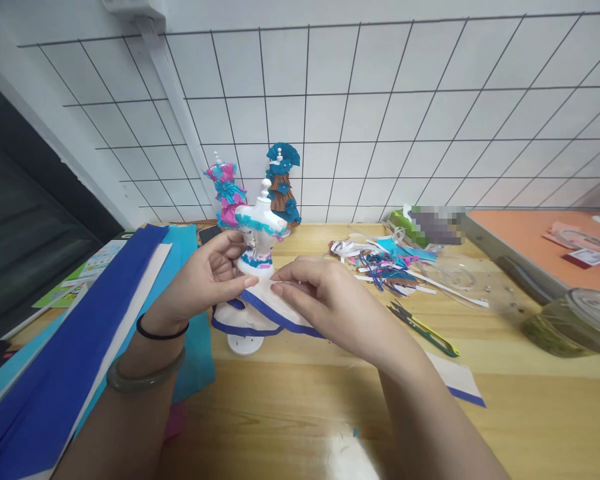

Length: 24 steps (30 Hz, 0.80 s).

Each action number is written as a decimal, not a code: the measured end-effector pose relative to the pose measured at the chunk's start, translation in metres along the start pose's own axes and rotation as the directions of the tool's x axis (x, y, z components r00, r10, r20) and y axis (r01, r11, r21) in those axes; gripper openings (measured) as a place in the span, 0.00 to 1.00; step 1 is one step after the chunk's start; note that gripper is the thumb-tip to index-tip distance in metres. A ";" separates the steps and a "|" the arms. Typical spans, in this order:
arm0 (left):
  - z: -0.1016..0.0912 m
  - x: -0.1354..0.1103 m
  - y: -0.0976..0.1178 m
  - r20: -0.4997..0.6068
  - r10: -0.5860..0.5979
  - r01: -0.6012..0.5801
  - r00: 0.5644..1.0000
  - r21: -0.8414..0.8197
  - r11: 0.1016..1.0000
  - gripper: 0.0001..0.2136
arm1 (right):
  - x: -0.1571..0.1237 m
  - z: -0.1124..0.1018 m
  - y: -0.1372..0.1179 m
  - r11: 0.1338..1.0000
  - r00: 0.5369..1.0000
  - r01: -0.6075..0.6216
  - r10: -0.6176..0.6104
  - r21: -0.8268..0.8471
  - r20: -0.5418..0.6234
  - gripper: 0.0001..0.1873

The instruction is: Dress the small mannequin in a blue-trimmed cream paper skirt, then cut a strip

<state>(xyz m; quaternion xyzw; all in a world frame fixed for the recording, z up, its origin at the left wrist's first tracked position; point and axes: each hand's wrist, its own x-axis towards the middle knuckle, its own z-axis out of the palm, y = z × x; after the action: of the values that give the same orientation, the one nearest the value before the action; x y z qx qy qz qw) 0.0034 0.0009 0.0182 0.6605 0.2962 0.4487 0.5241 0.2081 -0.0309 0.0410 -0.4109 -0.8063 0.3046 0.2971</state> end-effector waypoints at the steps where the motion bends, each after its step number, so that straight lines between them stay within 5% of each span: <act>1: -0.001 -0.001 -0.001 0.010 -0.001 0.001 1.000 0.000 1.000 0.23 | 0.000 0.001 0.001 1.000 1.000 -0.005 0.005 0.000 -0.012 0.11; 10: -0.001 -0.004 -0.002 0.038 -0.009 0.008 0.999 0.035 0.999 0.23 | -0.001 0.003 0.006 0.990 0.991 -0.132 0.133 0.041 -0.013 0.14; 16: 0.000 -0.004 0.000 0.037 0.029 -0.032 0.999 0.072 0.997 0.24 | 0.002 0.007 0.006 0.972 0.977 -0.204 0.195 0.116 0.088 0.22; 24: -0.001 -0.005 -0.001 0.059 0.015 -0.023 0.998 0.141 0.990 0.22 | 0.004 0.009 0.013 0.962 0.950 -0.233 0.194 0.144 0.244 0.16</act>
<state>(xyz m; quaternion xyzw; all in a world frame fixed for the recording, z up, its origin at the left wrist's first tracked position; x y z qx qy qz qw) 0.0002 -0.0028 0.0154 0.7117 0.3057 0.4121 0.4798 0.2060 -0.0237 0.0270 -0.4311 -0.7565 0.4482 0.2023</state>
